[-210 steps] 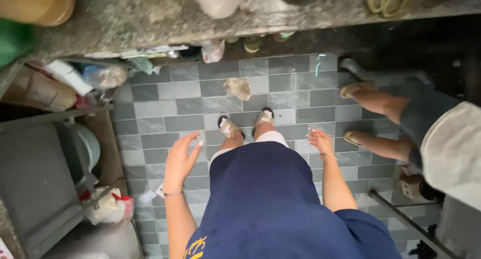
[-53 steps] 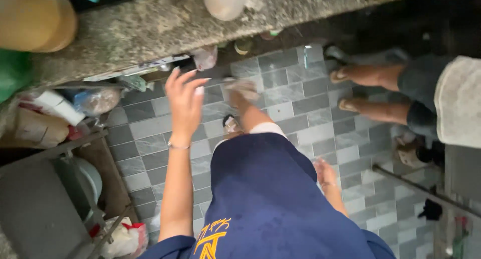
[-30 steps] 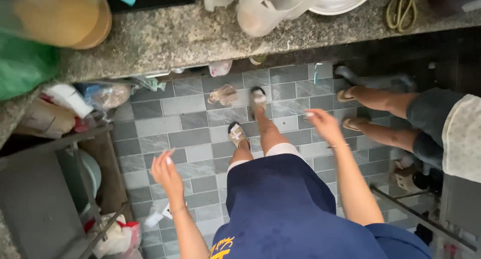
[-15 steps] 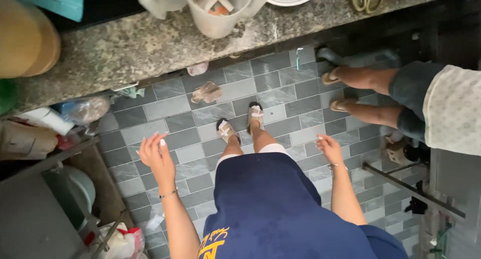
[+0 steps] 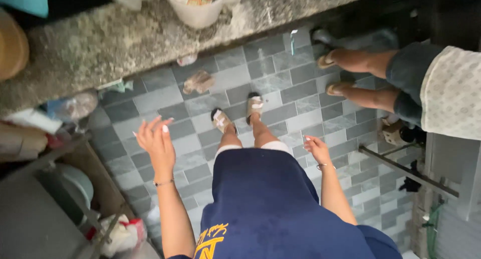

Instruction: The person pours hot water from an electric kettle into a plastic pitcher, stirs a mug of steeping liquid with tongs, scoops powder from a large lidded jar into a pitcher set on a scale, and tears open sachets, pouring their contents into the pitcher.

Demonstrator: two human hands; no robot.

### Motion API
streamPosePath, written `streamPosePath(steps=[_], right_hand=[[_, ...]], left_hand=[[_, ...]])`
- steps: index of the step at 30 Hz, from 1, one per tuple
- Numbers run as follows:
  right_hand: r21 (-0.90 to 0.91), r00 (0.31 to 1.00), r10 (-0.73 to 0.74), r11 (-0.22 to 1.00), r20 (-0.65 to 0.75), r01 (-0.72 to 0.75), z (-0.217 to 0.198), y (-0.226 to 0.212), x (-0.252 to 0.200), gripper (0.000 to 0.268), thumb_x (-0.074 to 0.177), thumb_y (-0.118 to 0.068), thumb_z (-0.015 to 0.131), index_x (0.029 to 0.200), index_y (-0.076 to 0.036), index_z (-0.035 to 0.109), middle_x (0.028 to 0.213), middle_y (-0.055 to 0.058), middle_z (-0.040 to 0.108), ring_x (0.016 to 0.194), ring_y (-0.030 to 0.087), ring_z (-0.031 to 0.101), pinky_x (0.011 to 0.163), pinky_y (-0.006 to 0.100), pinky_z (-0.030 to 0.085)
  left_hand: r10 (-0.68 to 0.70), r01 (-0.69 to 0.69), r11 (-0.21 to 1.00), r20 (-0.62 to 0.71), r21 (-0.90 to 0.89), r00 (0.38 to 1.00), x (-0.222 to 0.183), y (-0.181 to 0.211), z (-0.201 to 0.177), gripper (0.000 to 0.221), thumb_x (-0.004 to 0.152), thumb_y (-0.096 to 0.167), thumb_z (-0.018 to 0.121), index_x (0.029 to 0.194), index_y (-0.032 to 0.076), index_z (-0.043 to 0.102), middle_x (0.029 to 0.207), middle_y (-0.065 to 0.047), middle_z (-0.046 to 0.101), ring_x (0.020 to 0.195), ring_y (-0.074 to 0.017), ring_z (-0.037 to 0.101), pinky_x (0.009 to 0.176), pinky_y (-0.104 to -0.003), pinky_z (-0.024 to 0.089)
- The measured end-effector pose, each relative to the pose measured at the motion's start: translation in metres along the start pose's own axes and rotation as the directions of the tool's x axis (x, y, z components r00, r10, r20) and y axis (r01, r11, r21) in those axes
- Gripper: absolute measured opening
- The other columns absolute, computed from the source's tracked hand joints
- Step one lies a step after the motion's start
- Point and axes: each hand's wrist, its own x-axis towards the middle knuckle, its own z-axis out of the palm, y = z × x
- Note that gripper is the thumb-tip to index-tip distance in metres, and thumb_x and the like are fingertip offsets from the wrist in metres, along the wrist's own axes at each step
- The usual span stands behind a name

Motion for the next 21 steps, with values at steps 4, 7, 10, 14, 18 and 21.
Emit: streamPosePath(steps=[4, 7, 10, 14, 18, 21], right_hand=[[-0.001, 0.998, 0.007, 1.000, 0.068, -0.007, 0.013, 0.003, -0.003, 0.031, 0.101, -0.027, 0.062, 0.125, -0.010, 0.071, 0.100, 0.007, 0.075, 0.085, 0.014, 0.070, 0.077, 0.029, 0.055], [-0.060, 0.997, -0.019, 0.998, 0.081, 0.024, 0.025, -0.006, 0.009, 0.031, 0.101, -0.024, 0.060, 0.126, -0.011, 0.072, 0.100, 0.005, 0.075, 0.085, 0.014, 0.068, 0.076, 0.029, 0.053], [-0.055, 0.993, -0.078, 0.995, 0.091, 0.083, 0.026, -0.040, 0.010, 0.030, 0.102, -0.024, 0.059, 0.125, -0.010, 0.071, 0.100, 0.003, 0.075, 0.085, 0.013, 0.068, 0.077, 0.028, 0.053], [-0.141, 0.975, -0.218, 0.964, 0.053, 0.223, 0.017, -0.098, 0.016, 0.029, 0.102, -0.025, 0.062, 0.125, -0.012, 0.072, 0.095, 0.004, 0.074, 0.085, 0.011, 0.066, 0.079, 0.027, 0.052], [-0.212, 0.954, -0.296, 0.936, -0.041, 0.282, 0.010, -0.150, 0.033, 0.025, 0.103, -0.026, 0.065, 0.123, -0.012, 0.074, 0.093, 0.004, 0.072, 0.085, 0.010, 0.065, 0.079, 0.026, 0.051], [-0.249, 0.948, -0.313, 0.925, -0.063, 0.288, 0.021, -0.174, 0.050, 0.025, 0.100, -0.024, 0.066, 0.122, -0.013, 0.074, 0.094, 0.003, 0.073, 0.085, 0.010, 0.065, 0.078, 0.027, 0.051]], left_hand=[[-0.023, 0.021, 1.000, -0.086, -0.016, 0.996, -0.019, -0.014, -0.015, 0.027, 0.113, 0.021, 0.047, 0.120, 0.012, 0.071, 0.138, -0.006, 0.060, 0.146, -0.0352, 0.035, 0.127, -0.056, 0.016], [-0.017, 0.008, 0.998, -0.132, -0.068, 0.991, -0.023, -0.011, -0.026, 0.024, 0.112, 0.020, 0.050, 0.118, 0.013, 0.072, 0.137, -0.006, 0.059, 0.146, -0.0347, 0.036, 0.126, -0.052, 0.023], [-0.009, -0.004, 0.994, -0.115, -0.108, 0.993, -0.018, -0.004, -0.027, 0.022, 0.110, 0.019, 0.052, 0.115, 0.013, 0.072, 0.135, -0.005, 0.061, 0.145, -0.0343, 0.037, 0.126, -0.054, 0.023], [0.090, -0.092, 0.995, -0.052, -0.046, 0.995, 0.011, 0.014, -0.031, 0.021, 0.107, 0.019, 0.055, 0.114, 0.015, 0.074, 0.135, -0.006, 0.060, 0.145, -0.0356, 0.037, 0.127, -0.056, 0.020], [0.146, -0.149, 0.986, -0.053, -0.069, 0.988, 0.039, 0.037, -0.033, 0.019, 0.105, 0.020, 0.058, 0.113, 0.016, 0.075, 0.135, -0.007, 0.059, 0.146, -0.0371, 0.036, 0.126, -0.054, 0.023], [0.148, -0.150, 0.988, -0.056, -0.041, 0.987, 0.053, 0.066, -0.041, 0.019, 0.104, 0.018, 0.059, 0.113, 0.015, 0.075, 0.136, -0.007, 0.060, 0.147, -0.0364, 0.037, 0.128, -0.055, 0.022]])
